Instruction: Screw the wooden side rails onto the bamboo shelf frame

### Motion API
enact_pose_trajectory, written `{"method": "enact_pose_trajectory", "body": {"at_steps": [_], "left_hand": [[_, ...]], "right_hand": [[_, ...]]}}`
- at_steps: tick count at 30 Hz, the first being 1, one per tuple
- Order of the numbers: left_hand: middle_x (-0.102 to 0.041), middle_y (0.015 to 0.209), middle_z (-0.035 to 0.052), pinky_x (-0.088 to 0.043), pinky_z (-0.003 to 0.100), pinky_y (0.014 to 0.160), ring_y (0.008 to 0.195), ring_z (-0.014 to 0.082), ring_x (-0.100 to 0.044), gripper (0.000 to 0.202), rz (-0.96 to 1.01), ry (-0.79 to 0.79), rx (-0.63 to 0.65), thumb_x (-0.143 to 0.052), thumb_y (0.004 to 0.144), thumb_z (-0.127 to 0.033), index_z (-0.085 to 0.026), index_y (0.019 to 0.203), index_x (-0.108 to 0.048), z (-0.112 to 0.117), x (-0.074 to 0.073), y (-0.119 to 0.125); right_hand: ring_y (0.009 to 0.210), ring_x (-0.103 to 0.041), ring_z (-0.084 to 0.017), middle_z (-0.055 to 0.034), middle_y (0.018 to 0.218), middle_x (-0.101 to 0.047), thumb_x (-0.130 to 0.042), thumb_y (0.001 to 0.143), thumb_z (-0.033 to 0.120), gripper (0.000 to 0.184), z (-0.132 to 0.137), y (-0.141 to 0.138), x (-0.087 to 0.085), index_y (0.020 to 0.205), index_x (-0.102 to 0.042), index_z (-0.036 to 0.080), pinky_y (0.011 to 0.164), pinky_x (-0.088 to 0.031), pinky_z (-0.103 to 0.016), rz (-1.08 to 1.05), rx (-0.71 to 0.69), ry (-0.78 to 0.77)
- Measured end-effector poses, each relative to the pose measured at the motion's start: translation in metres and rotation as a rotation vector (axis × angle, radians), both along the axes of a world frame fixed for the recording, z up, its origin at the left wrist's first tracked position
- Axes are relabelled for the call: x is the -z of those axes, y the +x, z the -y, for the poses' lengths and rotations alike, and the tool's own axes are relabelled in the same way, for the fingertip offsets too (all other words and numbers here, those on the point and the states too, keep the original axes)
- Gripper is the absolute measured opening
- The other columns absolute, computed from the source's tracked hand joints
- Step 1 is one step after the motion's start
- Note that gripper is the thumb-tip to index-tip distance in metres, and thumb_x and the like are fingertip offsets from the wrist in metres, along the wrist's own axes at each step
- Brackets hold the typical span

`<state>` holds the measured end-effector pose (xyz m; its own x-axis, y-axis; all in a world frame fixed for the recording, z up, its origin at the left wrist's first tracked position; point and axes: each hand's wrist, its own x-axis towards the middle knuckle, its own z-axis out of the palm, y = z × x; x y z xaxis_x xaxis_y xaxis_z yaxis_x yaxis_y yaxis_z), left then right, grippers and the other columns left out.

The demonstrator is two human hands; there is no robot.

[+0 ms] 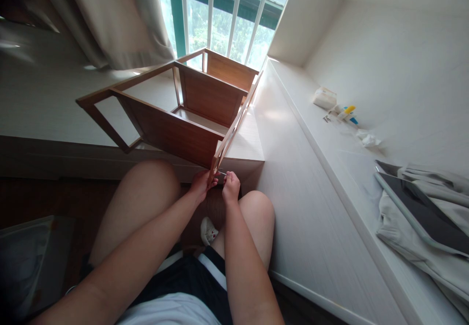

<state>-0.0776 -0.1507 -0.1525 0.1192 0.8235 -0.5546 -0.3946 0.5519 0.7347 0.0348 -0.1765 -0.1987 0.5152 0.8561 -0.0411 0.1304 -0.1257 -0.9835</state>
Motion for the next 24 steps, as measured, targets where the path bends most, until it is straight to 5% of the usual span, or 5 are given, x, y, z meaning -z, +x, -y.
{"method": "enact_pose_trajectory", "body": {"at_steps": [24], "left_hand": [[-0.068, 0.081, 0.0006, -0.052, 0.019, 0.056, 0.061, 0.0074, -0.06, 0.013, -0.034, -0.01, 0.016, -0.066, 0.093, -0.023, -0.011, 0.091, -0.067, 0.001, -0.0026, 0.0]], "right_hand": [[0.035, -0.038, -0.007, 0.0046, 0.05, -0.05, -0.055, 0.087, 0.063, 0.046, -0.0024, -0.0098, 0.0046, 0.069, -0.051, 0.021, 0.03, -0.027, -0.02, -0.379, 0.024, -0.035]]}}
